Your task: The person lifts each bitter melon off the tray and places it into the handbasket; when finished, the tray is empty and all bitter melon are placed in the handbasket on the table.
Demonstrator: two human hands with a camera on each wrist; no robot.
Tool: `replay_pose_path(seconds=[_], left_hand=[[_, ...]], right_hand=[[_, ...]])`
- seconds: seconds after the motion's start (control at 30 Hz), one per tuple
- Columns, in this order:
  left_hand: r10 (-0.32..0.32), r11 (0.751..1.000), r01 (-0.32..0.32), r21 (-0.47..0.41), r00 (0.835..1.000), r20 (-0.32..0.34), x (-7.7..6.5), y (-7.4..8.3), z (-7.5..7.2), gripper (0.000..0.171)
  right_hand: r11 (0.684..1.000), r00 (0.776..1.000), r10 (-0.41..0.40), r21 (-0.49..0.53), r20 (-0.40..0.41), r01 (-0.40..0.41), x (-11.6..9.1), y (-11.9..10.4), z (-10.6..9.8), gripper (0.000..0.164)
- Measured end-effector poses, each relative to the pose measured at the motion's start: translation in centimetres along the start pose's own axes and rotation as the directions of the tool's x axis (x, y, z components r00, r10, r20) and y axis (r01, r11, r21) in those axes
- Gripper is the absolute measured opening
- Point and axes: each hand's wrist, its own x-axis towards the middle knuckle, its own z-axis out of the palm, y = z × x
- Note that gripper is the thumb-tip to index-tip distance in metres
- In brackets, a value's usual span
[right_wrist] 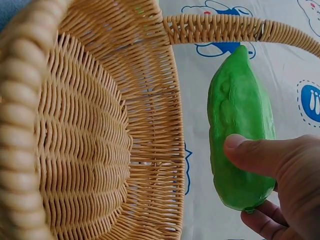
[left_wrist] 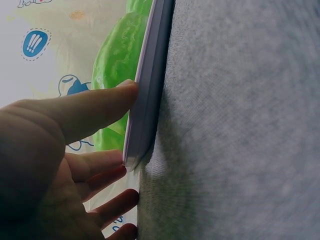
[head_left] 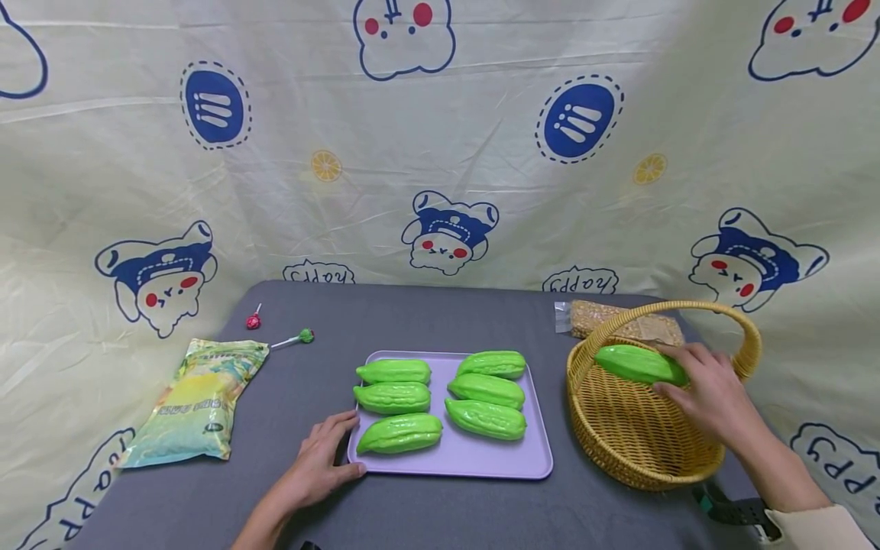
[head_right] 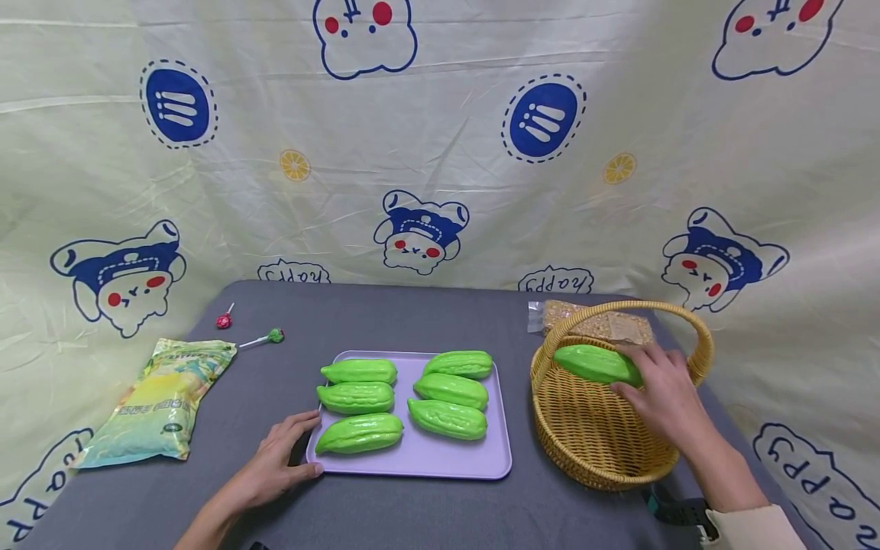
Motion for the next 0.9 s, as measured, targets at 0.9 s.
replay_pose_path(seconds=[0.9], left_hand=[[-0.025, 1.000, 0.025, -0.001, 1.000, 0.017, 0.0, 0.0, 0.0, 0.067]], right_hand=[[0.994, 0.957, 0.082, 0.039, 0.278, -0.097, 2.7, 2.1, 1.8, 0.050]])
